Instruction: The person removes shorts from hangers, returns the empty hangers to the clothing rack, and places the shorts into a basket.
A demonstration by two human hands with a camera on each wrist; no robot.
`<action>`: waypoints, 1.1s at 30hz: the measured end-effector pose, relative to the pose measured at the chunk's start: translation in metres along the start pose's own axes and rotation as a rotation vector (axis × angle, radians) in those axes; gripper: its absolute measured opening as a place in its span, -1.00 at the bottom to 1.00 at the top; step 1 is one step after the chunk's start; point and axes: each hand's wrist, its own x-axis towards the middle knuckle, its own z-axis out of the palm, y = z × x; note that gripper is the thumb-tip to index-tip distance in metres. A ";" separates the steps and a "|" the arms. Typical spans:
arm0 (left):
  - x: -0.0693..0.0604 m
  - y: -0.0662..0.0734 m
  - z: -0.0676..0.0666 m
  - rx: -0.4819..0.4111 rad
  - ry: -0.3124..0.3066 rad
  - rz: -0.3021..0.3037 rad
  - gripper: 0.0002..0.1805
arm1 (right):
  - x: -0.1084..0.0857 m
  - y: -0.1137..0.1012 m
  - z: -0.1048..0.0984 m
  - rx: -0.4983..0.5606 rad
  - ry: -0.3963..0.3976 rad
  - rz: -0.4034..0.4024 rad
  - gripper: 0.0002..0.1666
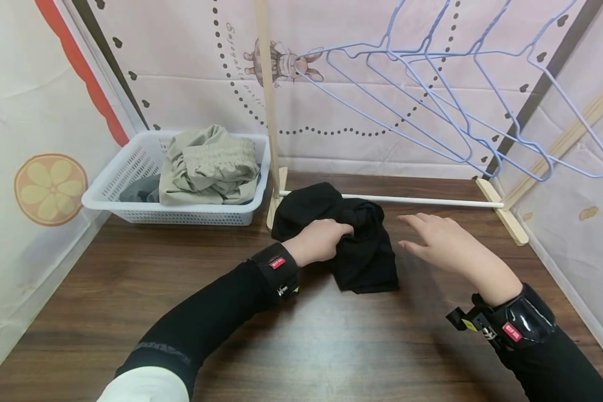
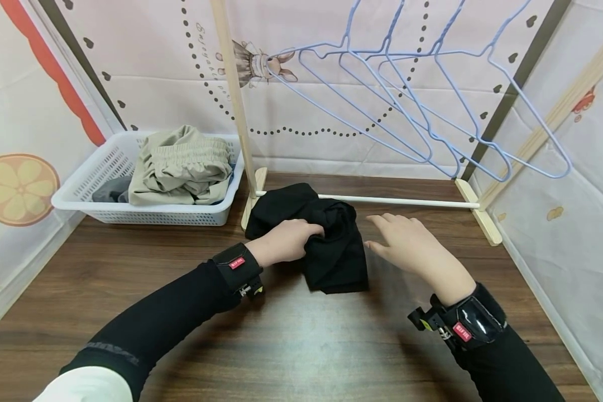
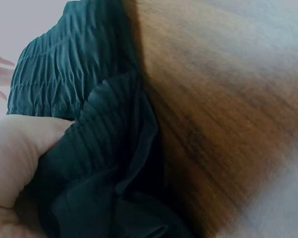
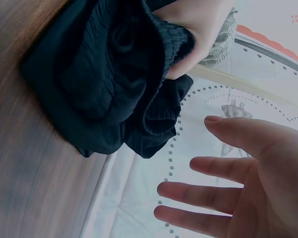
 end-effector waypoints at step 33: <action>-0.040 -0.019 -0.059 0.210 0.460 0.019 -0.64 | -0.008 -0.003 -0.008 0.007 0.010 0.005 -0.35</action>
